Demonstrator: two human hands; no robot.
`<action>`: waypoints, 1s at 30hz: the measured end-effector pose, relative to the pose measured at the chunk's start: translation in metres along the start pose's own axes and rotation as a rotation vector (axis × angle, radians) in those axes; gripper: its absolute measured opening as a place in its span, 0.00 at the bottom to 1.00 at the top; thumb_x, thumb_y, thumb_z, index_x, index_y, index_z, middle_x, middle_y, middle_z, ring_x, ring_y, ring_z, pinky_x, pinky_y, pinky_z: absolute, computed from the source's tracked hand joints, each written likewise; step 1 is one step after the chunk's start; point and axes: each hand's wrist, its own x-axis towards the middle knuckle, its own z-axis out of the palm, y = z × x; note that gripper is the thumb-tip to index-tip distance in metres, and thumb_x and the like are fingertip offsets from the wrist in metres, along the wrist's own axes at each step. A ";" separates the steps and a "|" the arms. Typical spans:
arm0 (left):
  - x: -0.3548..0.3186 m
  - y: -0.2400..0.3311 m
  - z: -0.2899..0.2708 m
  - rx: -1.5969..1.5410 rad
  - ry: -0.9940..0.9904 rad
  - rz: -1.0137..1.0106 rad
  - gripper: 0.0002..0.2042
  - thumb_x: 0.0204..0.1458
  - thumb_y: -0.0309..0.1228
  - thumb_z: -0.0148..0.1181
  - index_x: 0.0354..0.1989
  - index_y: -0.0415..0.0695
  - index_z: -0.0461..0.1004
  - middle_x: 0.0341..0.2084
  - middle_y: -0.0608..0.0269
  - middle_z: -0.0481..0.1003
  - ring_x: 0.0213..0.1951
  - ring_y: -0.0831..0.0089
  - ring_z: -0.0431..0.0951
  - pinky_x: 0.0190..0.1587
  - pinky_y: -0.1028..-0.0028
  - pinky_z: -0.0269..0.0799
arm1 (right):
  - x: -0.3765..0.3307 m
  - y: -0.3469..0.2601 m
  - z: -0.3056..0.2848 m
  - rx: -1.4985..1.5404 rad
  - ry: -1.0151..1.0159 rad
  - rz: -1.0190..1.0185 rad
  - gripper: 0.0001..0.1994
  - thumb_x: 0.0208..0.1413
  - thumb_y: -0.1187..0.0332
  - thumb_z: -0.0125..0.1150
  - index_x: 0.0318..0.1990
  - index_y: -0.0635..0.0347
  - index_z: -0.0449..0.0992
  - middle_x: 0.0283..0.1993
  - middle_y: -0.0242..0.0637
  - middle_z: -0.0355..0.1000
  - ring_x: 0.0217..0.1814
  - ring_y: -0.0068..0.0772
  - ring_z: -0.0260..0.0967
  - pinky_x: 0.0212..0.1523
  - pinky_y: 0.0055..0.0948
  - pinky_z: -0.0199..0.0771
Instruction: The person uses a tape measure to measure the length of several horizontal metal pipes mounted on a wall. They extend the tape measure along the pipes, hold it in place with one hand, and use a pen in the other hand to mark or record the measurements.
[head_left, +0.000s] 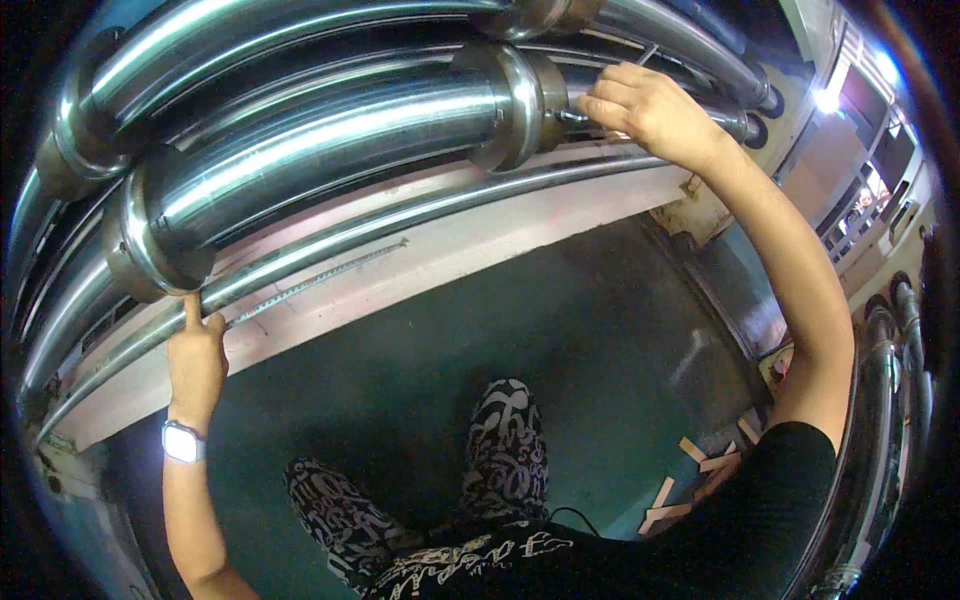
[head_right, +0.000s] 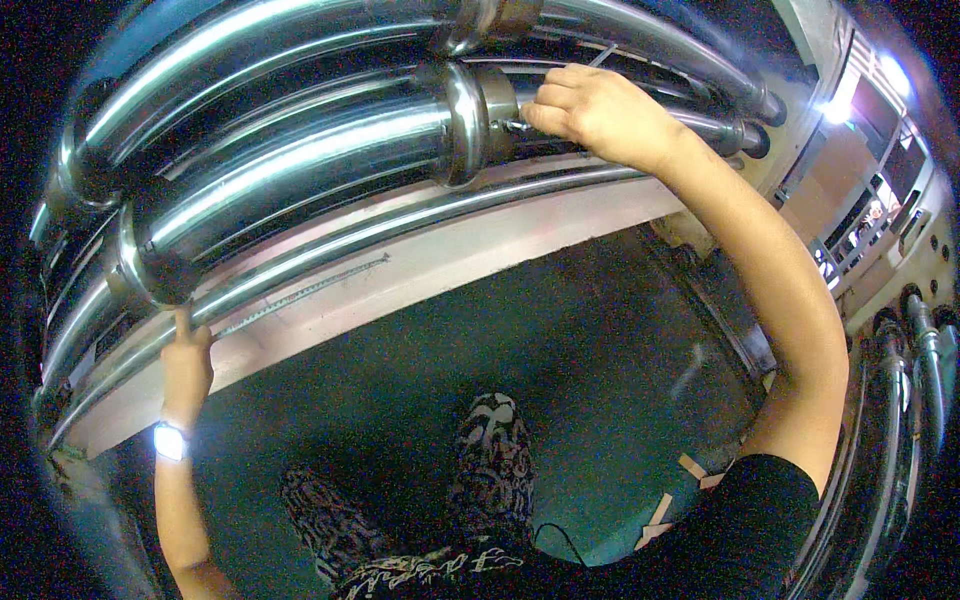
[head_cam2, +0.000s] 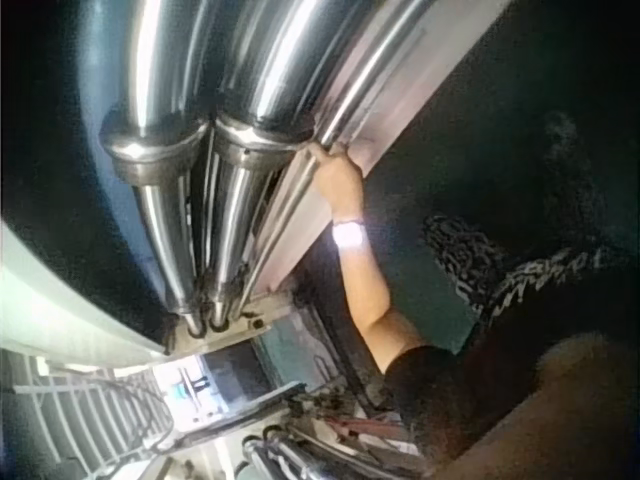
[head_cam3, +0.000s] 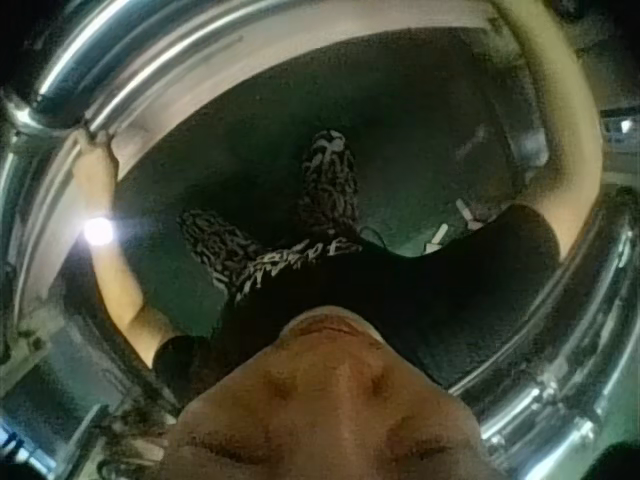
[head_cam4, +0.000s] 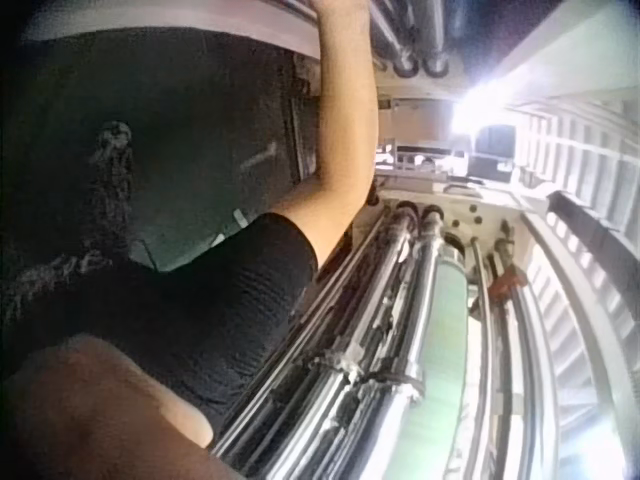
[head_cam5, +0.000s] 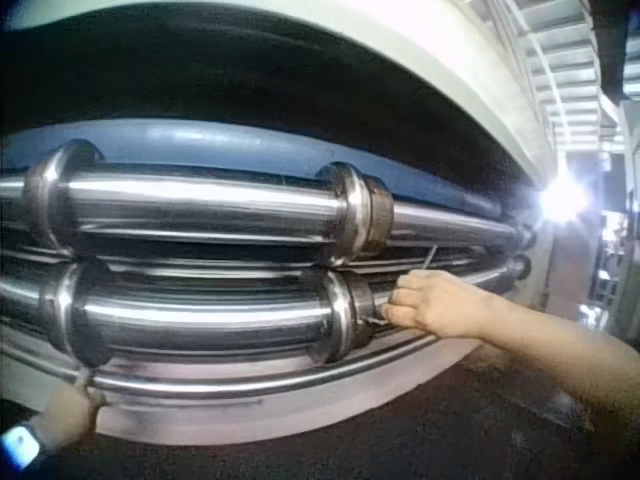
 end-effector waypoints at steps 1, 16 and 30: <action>-0.001 0.000 -0.004 0.017 -0.012 -0.017 0.03 0.35 0.17 0.50 0.19 0.38 0.68 0.50 0.39 0.58 0.18 0.57 0.72 0.21 0.67 0.69 | 0.000 0.001 0.001 0.003 0.008 0.003 0.15 0.36 0.72 0.54 0.36 0.62 0.67 0.26 0.37 0.64 0.30 0.38 0.64 0.30 0.31 0.66; 0.004 0.006 -0.004 -0.063 0.041 -0.043 0.02 0.37 0.20 0.53 0.18 0.38 0.66 0.48 0.38 0.59 0.19 0.54 0.72 0.22 0.66 0.69 | 0.013 -0.145 0.062 1.539 1.070 1.351 0.14 0.58 0.59 0.39 0.32 0.61 0.65 0.15 0.26 0.56 0.12 0.15 0.50 0.13 0.15 0.50; 0.002 0.005 -0.013 -0.069 -0.007 -0.029 0.04 0.36 0.21 0.53 0.23 0.40 0.70 0.45 0.39 0.61 0.18 0.54 0.72 0.22 0.63 0.69 | 0.032 -0.153 0.054 2.190 1.369 1.097 0.13 0.58 0.59 0.40 0.26 0.57 0.63 0.13 0.22 0.47 0.10 0.13 0.37 0.09 0.15 0.37</action>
